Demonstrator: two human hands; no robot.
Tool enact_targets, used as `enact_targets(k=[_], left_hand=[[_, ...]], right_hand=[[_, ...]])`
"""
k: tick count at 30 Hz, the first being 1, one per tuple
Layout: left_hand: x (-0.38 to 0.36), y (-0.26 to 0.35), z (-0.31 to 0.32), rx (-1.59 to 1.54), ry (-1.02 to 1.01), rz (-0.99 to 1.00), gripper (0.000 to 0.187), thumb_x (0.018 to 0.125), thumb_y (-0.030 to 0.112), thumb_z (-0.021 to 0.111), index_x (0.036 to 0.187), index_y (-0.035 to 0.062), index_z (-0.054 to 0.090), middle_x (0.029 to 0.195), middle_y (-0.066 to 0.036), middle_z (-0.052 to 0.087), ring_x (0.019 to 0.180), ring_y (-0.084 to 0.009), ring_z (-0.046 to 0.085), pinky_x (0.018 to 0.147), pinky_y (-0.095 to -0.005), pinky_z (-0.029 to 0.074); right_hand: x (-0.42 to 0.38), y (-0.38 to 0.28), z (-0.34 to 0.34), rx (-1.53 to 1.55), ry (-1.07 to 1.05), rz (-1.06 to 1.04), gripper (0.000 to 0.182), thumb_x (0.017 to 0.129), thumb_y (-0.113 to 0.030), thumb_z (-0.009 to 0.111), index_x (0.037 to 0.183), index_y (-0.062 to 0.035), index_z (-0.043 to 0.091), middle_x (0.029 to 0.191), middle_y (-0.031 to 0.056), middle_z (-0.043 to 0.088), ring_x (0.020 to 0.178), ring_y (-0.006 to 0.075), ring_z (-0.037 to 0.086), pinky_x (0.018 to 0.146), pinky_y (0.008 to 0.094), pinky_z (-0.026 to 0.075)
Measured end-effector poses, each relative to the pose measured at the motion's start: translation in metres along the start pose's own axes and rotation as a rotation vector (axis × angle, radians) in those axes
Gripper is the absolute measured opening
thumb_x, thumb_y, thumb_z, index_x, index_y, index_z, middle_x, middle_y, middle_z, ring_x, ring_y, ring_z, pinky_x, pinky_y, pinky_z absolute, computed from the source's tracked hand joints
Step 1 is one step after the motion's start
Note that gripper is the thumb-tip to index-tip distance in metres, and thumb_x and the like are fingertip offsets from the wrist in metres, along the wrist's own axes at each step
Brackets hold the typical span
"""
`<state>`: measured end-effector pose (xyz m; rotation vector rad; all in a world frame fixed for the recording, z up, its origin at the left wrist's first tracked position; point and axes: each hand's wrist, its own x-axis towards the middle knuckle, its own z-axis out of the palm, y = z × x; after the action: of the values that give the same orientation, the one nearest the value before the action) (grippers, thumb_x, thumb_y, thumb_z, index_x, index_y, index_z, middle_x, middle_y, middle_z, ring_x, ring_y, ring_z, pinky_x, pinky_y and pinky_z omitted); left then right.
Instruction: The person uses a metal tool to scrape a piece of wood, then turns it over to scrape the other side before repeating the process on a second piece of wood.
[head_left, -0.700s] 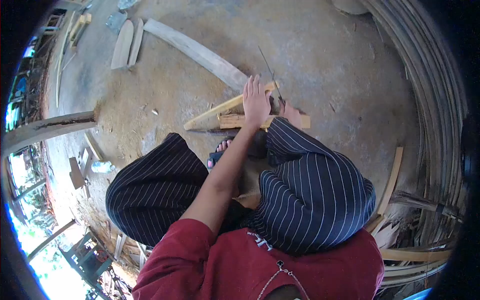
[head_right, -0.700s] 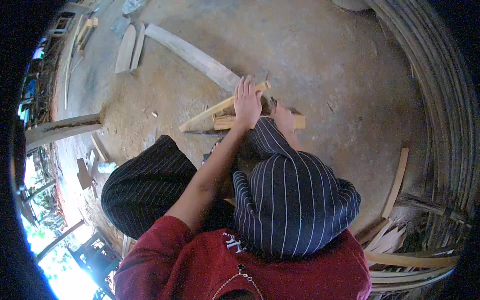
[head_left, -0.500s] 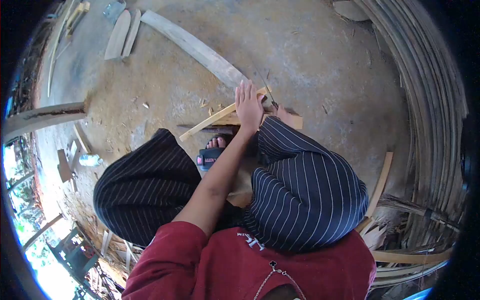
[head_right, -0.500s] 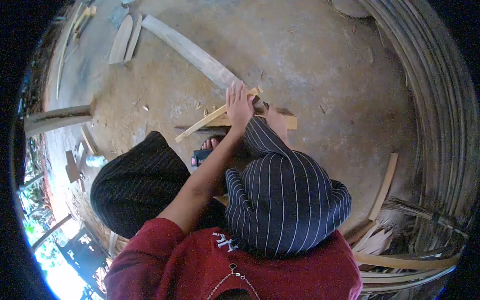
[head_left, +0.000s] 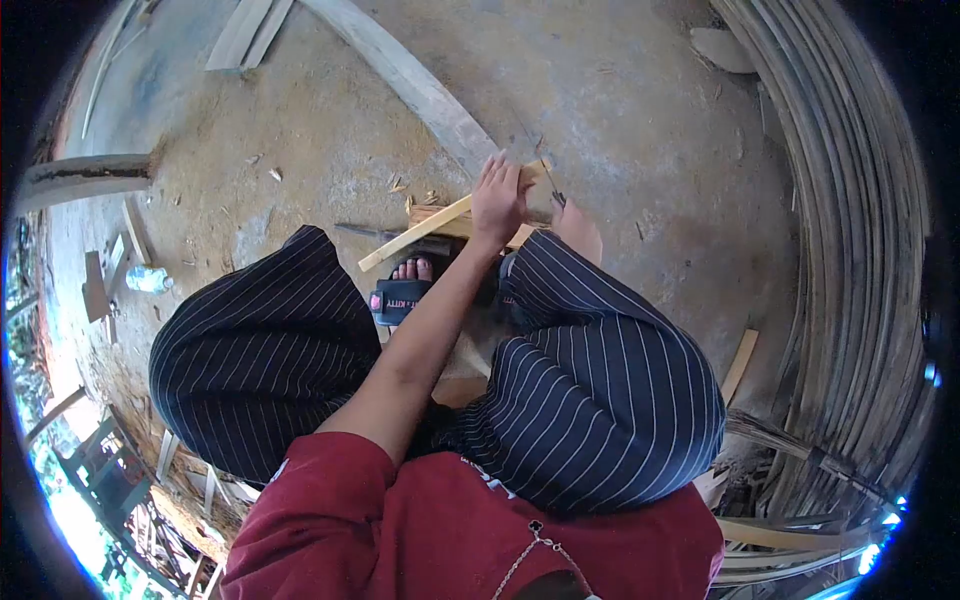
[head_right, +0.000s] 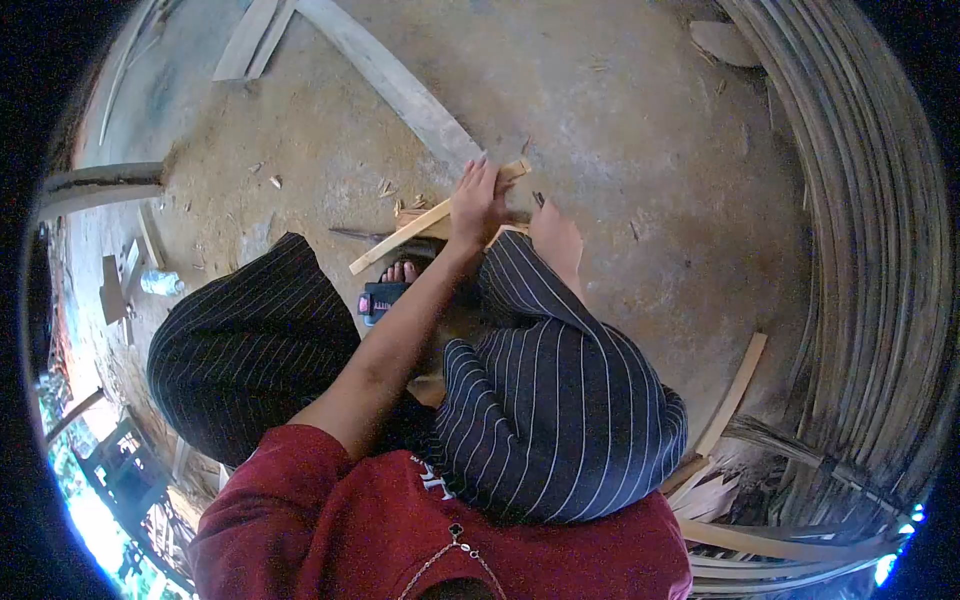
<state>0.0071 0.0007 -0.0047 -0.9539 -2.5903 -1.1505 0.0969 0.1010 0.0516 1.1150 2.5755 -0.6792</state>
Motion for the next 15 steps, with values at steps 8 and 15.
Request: enact_targets(k=[8, 15], left_hand=[[0.029, -0.016, -0.007, 0.026, -0.027, -0.013, 0.03, 0.088, 0.024, 0.052, 0.107, 0.0015, 0.058, 0.118, -0.019, 0.057, 0.124, -0.0382, 0.042, 0.104, -0.0465, 0.033], [0.036, -0.018, 0.004, 0.23, 0.047, -0.474, 0.053, 0.094, 0.031, 0.035, 0.133, -0.0033, 0.039, 0.14, -0.031, 0.032, 0.137, -0.0453, 0.015, 0.112, -0.0534, 0.004]], right_hand=[[0.038, 0.009, 0.044, 0.057, 0.118, -0.114, 0.033, 0.094, -0.037, 0.043, 0.099, -0.0072, 0.056, 0.076, 0.0241, 0.063, 0.073, 0.0425, 0.063, 0.065, 0.0516, 0.05], [0.03, 0.03, 0.068, 0.15, 0.276, -0.246, 0.025, 0.091, -0.031, 0.051, 0.096, -0.0069, 0.054, 0.068, 0.0205, 0.063, 0.06, 0.0384, 0.062, 0.053, 0.0473, 0.05]])
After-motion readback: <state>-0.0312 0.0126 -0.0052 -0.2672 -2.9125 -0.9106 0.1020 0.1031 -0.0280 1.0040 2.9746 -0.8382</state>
